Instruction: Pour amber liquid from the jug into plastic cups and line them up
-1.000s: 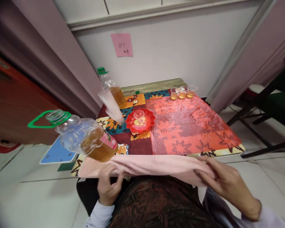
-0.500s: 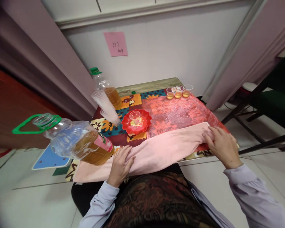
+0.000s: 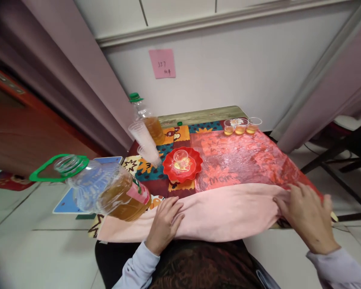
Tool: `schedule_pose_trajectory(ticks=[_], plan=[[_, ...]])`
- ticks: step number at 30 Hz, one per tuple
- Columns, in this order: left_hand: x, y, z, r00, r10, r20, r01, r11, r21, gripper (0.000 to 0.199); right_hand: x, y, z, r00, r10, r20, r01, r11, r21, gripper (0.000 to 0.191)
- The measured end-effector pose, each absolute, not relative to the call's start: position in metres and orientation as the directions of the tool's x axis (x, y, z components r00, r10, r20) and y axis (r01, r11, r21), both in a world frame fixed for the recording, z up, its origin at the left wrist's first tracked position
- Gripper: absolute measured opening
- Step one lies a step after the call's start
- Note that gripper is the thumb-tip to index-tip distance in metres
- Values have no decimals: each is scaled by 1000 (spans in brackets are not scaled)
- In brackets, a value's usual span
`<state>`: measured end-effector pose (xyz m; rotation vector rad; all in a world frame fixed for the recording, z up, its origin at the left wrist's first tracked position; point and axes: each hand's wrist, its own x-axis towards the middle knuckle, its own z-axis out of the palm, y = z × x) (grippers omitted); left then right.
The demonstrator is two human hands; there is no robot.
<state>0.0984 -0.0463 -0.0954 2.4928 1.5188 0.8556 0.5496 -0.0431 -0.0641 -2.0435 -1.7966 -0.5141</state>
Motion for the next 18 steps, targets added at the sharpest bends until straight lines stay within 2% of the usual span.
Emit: schedule_pose_trajectory(ticks=[2,3,5,7,9,11,13,14,16,18], plan=[[99,-49,-95,328,834,444,783,-503,367,37,526,-25,-46,89,818,568,995,-55,-78,60],[98,-52,-94,309,824,476,779,-506,370,41,507,-15,-33,78,795,602,989,13,-146,60],[97,-60,-89,229,798,558,776,-495,390,46,458,5,-3,88,798,596,886,211,-413,47],[91,-71,-81,92,750,655,780,-463,420,48,396,22,24,71,821,567,616,411,-672,38],[79,-80,-70,-76,661,746,801,-405,441,51,331,35,38,-122,877,465,222,480,-848,39],[61,-87,-59,-231,532,814,827,-333,452,62,274,47,38,-268,870,413,-36,420,-907,47],[38,-90,-50,-355,416,837,833,-265,485,83,229,58,28,-393,846,360,-122,340,-932,60],[26,-90,-47,-396,405,824,828,-231,511,96,213,63,20,-451,826,337,-128,314,-941,69],[5,-86,-43,-470,512,719,771,-158,617,116,191,70,5,-543,782,304,-90,306,-948,91],[-12,-78,-42,-512,676,530,656,-92,750,123,181,72,-10,-595,745,301,-28,355,-935,106]])
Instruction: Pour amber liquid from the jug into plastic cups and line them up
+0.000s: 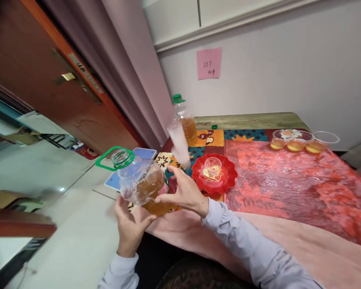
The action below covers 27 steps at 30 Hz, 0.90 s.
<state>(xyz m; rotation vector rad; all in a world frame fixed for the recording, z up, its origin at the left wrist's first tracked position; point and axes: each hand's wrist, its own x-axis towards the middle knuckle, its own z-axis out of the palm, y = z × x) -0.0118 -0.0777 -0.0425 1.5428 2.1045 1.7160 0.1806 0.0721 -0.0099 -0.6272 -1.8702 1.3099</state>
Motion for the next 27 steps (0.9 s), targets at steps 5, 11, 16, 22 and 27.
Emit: schedule_pose_trajectory(ticks=[5,11,16,22,27], plan=[[-26,-45,-41,-533,794,293,381,-84,921,124,173,59,-27,-614,703,359,52,490,-870,95],[-31,-26,-41,-621,739,259,279,-101,955,119,165,45,-28,-562,716,414,85,548,-832,86],[-29,-22,-18,-578,766,282,336,-91,937,115,168,42,-19,-504,779,373,-5,429,-903,75],[-18,-15,39,-414,859,303,548,-31,836,119,175,38,-1,-539,814,217,-277,72,-958,66],[-10,-4,56,-316,899,303,688,-3,726,120,180,42,-14,-523,811,262,-435,11,-901,87]])
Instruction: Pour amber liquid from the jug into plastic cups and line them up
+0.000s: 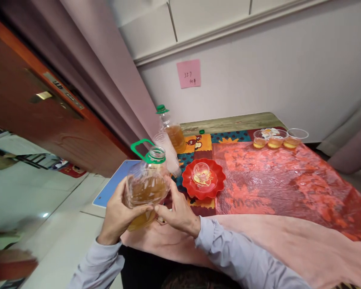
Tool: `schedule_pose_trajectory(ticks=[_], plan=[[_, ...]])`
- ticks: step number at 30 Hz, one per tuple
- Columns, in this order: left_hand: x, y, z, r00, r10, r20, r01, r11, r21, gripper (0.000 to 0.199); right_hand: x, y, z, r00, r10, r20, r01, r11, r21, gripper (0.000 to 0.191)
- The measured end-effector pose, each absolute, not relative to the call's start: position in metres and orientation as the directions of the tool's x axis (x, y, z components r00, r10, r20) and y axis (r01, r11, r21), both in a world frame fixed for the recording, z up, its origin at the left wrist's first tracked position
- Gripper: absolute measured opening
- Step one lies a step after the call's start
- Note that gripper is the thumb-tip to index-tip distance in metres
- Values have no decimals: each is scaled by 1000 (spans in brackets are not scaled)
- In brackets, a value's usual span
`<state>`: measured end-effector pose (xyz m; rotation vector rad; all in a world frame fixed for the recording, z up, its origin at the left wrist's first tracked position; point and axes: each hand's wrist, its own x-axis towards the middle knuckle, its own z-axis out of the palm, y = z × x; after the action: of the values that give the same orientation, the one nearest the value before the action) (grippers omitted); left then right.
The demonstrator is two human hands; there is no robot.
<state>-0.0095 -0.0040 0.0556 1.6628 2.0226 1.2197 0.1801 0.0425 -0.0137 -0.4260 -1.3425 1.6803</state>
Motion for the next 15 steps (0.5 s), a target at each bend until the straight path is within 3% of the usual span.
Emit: schedule_pose_trajectory(ticks=[4,9,15], plan=[[-1,5,52,-191,938,289,775,-37,631,112,182,47,-35,-528,804,272,-559,-88,-825,77],[4,11,43,-120,950,288,876,-36,481,112,175,50,-56,-515,832,206,-590,-169,-790,82],[0,10,32,-143,949,282,877,-11,481,114,169,51,-64,-456,872,177,-577,-138,-805,80]])
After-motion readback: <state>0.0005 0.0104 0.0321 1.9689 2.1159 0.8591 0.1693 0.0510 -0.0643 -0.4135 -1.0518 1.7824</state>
